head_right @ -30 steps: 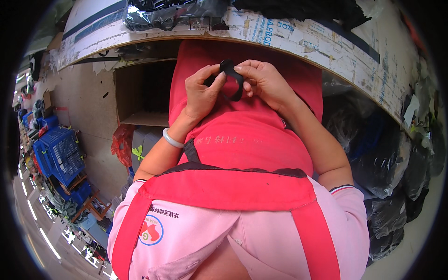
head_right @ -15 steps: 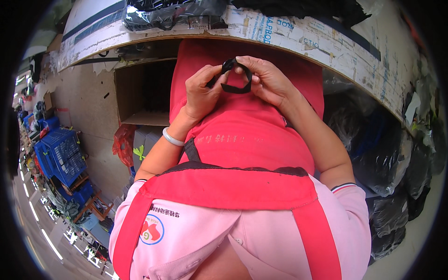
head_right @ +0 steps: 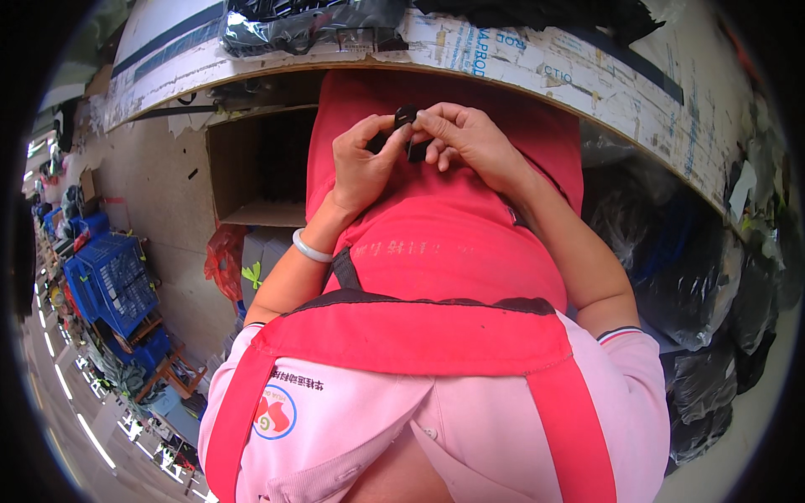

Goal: The recorder is assembling plastic buckles by threading nylon straps through the buckle components.

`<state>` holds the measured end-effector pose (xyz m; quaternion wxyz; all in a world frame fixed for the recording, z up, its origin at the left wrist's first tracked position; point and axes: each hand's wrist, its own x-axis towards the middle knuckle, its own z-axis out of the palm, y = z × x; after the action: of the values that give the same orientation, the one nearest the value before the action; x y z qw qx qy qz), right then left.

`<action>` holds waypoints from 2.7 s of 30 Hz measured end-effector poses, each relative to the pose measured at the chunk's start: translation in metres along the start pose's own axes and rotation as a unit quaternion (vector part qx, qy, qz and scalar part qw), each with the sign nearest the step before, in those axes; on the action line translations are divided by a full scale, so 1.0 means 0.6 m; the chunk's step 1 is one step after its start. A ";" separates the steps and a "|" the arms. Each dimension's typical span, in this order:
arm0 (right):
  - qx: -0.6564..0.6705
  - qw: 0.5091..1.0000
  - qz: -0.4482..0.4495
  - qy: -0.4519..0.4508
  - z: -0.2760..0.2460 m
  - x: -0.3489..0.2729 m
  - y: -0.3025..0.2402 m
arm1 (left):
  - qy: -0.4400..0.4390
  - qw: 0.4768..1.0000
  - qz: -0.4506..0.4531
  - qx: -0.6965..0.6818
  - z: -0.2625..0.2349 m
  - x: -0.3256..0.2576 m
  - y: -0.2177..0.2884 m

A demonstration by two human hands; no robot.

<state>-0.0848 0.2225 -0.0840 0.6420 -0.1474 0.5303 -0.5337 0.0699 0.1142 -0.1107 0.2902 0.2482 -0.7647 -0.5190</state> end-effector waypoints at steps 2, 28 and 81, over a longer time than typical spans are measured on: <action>-0.072 0.997 -0.012 -0.013 -0.003 -0.005 0.006 | 0.000 1.000 -0.013 -0.008 0.001 -0.001 -0.002; -0.501 0.817 -0.149 -0.244 0.016 0.015 0.028 | -0.016 0.910 -0.294 -0.293 -0.009 0.010 -0.015; 0.034 0.997 -0.031 0.057 -0.016 0.040 -0.009 | -0.121 0.993 -0.014 0.003 -0.025 0.053 -0.013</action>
<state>-0.0989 0.2037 -0.0964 0.5986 -0.1114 0.5424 -0.5788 0.0585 0.0799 -0.1075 0.1877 0.1951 -0.7921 -0.5471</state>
